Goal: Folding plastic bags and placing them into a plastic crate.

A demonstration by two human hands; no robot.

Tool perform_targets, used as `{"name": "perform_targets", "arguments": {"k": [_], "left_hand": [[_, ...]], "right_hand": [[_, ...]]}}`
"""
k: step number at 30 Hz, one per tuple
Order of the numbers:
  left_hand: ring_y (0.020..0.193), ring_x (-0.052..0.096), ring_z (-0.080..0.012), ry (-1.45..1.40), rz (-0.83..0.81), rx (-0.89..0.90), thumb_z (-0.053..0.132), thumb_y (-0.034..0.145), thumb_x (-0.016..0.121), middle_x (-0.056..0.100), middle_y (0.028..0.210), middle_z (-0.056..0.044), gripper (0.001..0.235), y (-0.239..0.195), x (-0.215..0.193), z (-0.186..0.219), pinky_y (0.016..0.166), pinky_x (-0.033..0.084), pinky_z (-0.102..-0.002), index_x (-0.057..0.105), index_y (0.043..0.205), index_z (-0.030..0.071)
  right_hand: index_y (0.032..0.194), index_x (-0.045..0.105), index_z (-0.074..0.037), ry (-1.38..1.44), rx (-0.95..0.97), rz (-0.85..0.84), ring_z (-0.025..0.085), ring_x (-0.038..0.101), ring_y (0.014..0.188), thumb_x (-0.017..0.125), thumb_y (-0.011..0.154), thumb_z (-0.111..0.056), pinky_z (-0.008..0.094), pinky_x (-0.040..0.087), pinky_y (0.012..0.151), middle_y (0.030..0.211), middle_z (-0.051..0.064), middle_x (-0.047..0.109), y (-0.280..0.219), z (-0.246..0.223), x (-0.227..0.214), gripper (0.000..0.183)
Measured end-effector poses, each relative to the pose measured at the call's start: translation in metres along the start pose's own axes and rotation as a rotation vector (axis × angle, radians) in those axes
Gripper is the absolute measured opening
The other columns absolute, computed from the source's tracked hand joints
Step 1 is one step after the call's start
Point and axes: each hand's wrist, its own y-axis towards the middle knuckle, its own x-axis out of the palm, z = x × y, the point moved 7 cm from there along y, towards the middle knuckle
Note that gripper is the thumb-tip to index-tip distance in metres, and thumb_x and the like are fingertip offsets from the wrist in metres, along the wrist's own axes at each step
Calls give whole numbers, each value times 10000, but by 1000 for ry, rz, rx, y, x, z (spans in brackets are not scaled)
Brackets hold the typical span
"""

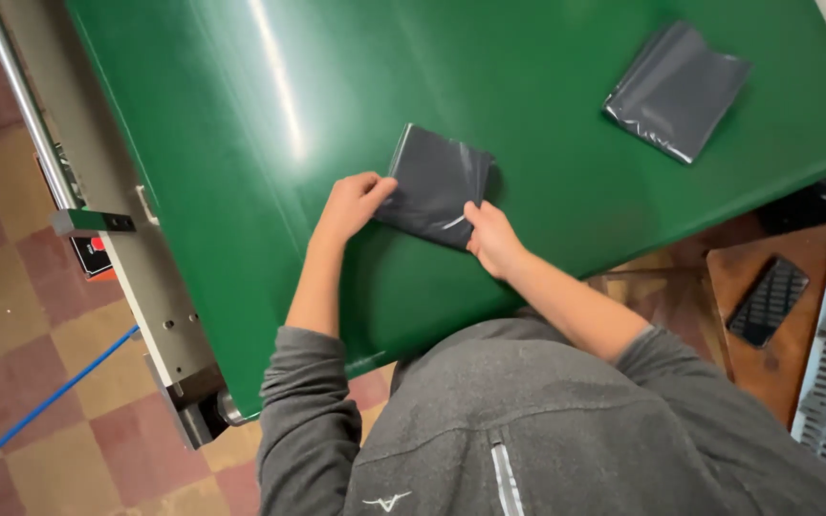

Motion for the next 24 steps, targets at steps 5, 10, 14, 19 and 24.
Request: {"name": "perform_targets", "arguments": {"k": [5, 10, 14, 19, 24], "left_hand": [[878, 662, -383, 629, 479, 141, 450, 869, 700, 680, 931, -150, 426, -13, 15, 70, 720, 534, -526, 625, 950, 39], [936, 611, -432, 757, 594, 157, 395, 890, 725, 632, 1015, -177, 406, -10, 23, 69, 680, 514, -572, 587, 992, 27], [949, 602, -434, 615, 479, 381, 210, 962, 680, 619, 1013, -192, 252, -26, 55, 100, 753, 505, -538, 550, 1044, 10], [943, 643, -412, 286, 238, 667, 138, 1017, 634, 628, 1019, -195, 189, -27, 139, 243, 825, 531, -450, 539, 1149, 44], [951, 648, -431, 188, 280, 634, 224, 1031, 635, 665, 1020, -181, 248, 86, 251, 297, 789, 532, -475, 546, 1199, 64]], "right_hand": [[1113, 602, -109, 143, 205, 0, 147, 686, 779, 532, 1002, -192, 312, 558, 665, 985, 16, 713, -24, -45, 43, 156], [1158, 562, -77, -38, 198, 26, 159, 626, 896, 567, 1027, -204, 358, 527, 749, 1053, 20, 659, -7, -15, 22, 183], [1274, 597, -57, -131, 45, -7, 150, 637, 1002, 572, 1000, -172, 377, 551, 840, 1129, 29, 680, -33, -37, 14, 299], [1467, 403, -39, -219, -632, 212, 162, 588, 1137, 683, 965, 12, 342, 509, 999, 1254, 63, 589, -59, -150, -115, 577], [1575, 291, -39, -77, -790, 309, 173, 674, 1159, 631, 994, 67, 317, 561, 1027, 1284, 83, 684, -78, -287, -208, 682]]}}
